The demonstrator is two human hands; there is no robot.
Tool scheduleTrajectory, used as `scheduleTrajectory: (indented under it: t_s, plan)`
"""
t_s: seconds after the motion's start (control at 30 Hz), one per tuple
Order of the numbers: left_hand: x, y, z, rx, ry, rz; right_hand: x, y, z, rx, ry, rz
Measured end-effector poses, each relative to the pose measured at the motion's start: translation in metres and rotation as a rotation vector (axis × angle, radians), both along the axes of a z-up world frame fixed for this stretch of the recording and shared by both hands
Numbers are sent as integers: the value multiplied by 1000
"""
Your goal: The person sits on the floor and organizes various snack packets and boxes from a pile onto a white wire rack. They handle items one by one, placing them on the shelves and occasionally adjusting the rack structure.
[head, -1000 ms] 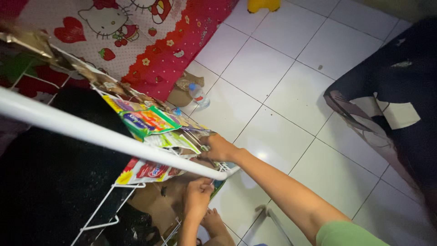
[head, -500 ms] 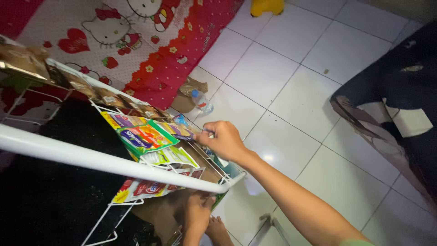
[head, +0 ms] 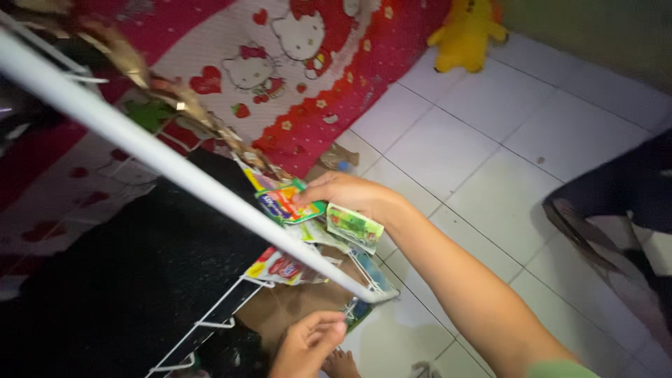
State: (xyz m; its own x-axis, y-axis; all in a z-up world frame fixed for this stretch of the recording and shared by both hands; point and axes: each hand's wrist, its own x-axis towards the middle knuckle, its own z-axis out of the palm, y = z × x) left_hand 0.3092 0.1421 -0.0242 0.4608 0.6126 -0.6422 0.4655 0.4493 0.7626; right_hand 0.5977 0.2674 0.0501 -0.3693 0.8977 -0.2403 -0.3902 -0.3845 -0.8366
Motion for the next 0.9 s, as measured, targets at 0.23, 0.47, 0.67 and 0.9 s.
scheduleTrajectory:
  t_s: [0.23,0.47,0.67,0.9]
  plan:
    - [8,11,38,381,318,407,2,26,47,-59,70,-104]
    - [46,15,46,367,9,701,-24,54,61,-47,142,-112]
    - [56,6,55,535,55,706,-27,51,64,-9,212,-226]
    - [62,-7,73,691,252,740,-36,46,76,87,-80,-310]
